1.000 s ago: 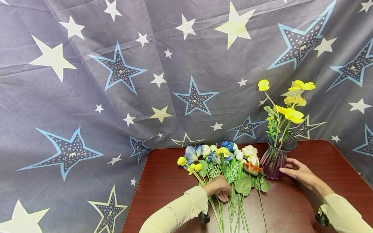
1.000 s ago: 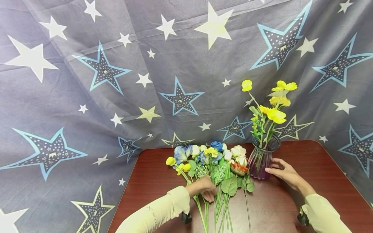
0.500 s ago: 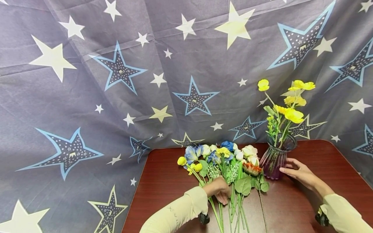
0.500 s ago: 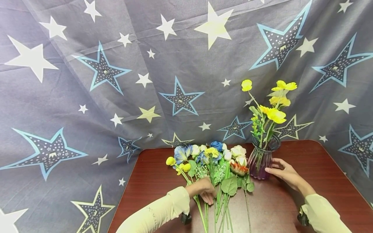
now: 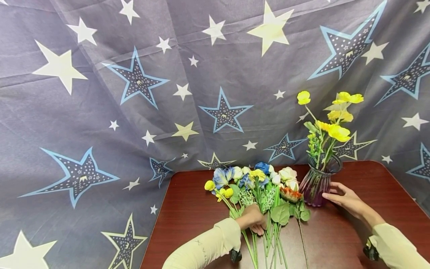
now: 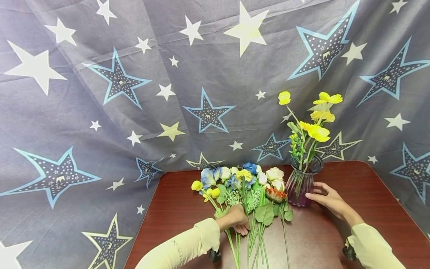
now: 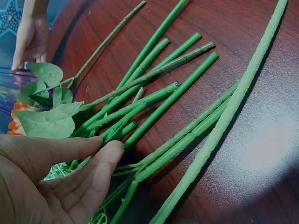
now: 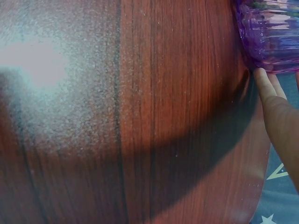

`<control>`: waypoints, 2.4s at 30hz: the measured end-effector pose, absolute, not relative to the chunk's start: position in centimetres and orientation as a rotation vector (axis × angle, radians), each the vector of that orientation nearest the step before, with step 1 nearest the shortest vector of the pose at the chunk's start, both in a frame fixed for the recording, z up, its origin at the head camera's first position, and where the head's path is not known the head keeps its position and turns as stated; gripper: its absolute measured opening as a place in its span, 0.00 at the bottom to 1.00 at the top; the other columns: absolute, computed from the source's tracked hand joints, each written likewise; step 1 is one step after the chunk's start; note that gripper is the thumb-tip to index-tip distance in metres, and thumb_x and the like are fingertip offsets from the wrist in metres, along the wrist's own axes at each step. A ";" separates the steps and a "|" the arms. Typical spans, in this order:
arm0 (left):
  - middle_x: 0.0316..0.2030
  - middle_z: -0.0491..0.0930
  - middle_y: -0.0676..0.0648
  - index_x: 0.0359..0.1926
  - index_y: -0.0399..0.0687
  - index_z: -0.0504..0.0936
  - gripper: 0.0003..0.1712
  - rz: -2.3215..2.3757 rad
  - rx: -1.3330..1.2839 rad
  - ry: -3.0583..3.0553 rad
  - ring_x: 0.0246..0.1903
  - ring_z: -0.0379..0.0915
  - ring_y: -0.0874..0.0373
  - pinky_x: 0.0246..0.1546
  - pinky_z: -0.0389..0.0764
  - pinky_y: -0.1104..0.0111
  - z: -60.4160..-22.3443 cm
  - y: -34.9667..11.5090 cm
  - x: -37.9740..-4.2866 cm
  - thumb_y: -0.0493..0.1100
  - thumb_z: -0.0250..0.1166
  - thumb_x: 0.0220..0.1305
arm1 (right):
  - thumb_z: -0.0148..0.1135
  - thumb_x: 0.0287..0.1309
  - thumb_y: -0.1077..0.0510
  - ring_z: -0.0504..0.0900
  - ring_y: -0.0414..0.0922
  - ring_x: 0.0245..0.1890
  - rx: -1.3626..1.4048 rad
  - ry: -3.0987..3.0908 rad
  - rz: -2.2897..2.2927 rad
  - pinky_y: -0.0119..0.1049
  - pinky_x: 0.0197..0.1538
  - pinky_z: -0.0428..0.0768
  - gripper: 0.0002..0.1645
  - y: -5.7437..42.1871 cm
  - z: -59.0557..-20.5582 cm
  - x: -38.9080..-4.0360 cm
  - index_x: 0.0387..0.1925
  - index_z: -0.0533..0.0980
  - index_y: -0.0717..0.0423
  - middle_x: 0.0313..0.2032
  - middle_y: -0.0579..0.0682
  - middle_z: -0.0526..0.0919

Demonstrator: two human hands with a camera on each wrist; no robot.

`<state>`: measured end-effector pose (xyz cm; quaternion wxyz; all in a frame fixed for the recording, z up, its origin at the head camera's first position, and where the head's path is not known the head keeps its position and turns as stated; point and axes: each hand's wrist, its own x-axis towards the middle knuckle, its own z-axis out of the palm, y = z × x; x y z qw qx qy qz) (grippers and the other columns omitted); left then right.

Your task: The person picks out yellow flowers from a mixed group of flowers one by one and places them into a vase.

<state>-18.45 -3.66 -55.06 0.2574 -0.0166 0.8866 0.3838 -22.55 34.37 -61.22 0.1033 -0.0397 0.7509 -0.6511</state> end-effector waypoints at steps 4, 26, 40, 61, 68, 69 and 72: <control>0.20 0.86 0.34 0.22 0.27 0.87 0.06 1.070 -0.072 2.383 0.25 0.88 0.41 0.25 0.88 0.56 -55.1 -3.7 -18.5 0.27 0.73 0.53 | 0.65 0.68 0.58 0.80 0.25 0.46 -0.107 2.222 -1.908 0.29 0.49 0.84 0.22 34.3 -61.2 -22.5 0.59 0.68 0.42 0.46 0.30 0.78; 0.38 0.87 0.29 0.39 0.20 0.85 0.07 1.049 -0.195 2.104 0.42 0.88 0.43 0.39 0.89 0.63 -55.1 -4.4 -21.6 0.24 0.66 0.62 | 0.60 0.71 0.61 0.82 0.26 0.45 -0.153 2.191 -1.945 0.27 0.48 0.84 0.21 34.2 -61.1 -22.4 0.56 0.68 0.35 0.46 0.30 0.80; 0.42 0.86 0.31 0.32 0.29 0.88 0.07 1.105 -0.190 2.034 0.42 0.89 0.48 0.41 0.89 0.65 -55.1 -4.1 -21.9 0.30 0.66 0.66 | 0.61 0.71 0.60 0.79 0.23 0.46 -0.138 2.218 -1.902 0.28 0.48 0.84 0.22 34.2 -61.2 -22.7 0.60 0.67 0.39 0.47 0.32 0.77; 0.42 0.88 0.33 0.43 0.30 0.87 0.08 1.057 -0.182 1.972 0.50 0.86 0.46 0.46 0.88 0.66 -55.0 -5.6 -23.4 0.27 0.66 0.65 | 0.61 0.71 0.60 0.82 0.26 0.46 -0.136 2.195 -1.921 0.28 0.48 0.84 0.22 34.2 -61.0 -22.4 0.56 0.67 0.33 0.46 0.29 0.79; 0.49 0.87 0.35 0.47 0.32 0.86 0.09 0.955 -0.116 1.920 0.53 0.85 0.47 0.52 0.86 0.67 -54.7 -6.6 -24.1 0.29 0.62 0.70 | 0.62 0.70 0.61 0.82 0.26 0.47 -0.132 2.173 -1.948 0.27 0.50 0.84 0.23 34.2 -60.9 -22.4 0.58 0.66 0.38 0.47 0.31 0.79; 0.50 0.86 0.35 0.48 0.32 0.86 0.10 0.941 -0.103 1.915 0.53 0.85 0.47 0.53 0.85 0.67 -54.8 -6.7 -24.2 0.29 0.62 0.70 | 0.62 0.70 0.60 0.82 0.26 0.47 -0.136 2.172 -1.948 0.27 0.50 0.84 0.22 34.2 -60.9 -22.4 0.59 0.66 0.38 0.47 0.31 0.79; 0.50 0.87 0.36 0.47 0.33 0.87 0.09 0.928 -0.092 1.904 0.43 0.88 0.51 0.51 0.86 0.68 -55.1 -7.0 -24.5 0.30 0.62 0.70 | 0.62 0.70 0.60 0.82 0.26 0.47 -0.132 2.172 -1.948 0.27 0.50 0.84 0.22 34.2 -60.9 -22.4 0.59 0.66 0.38 0.47 0.31 0.79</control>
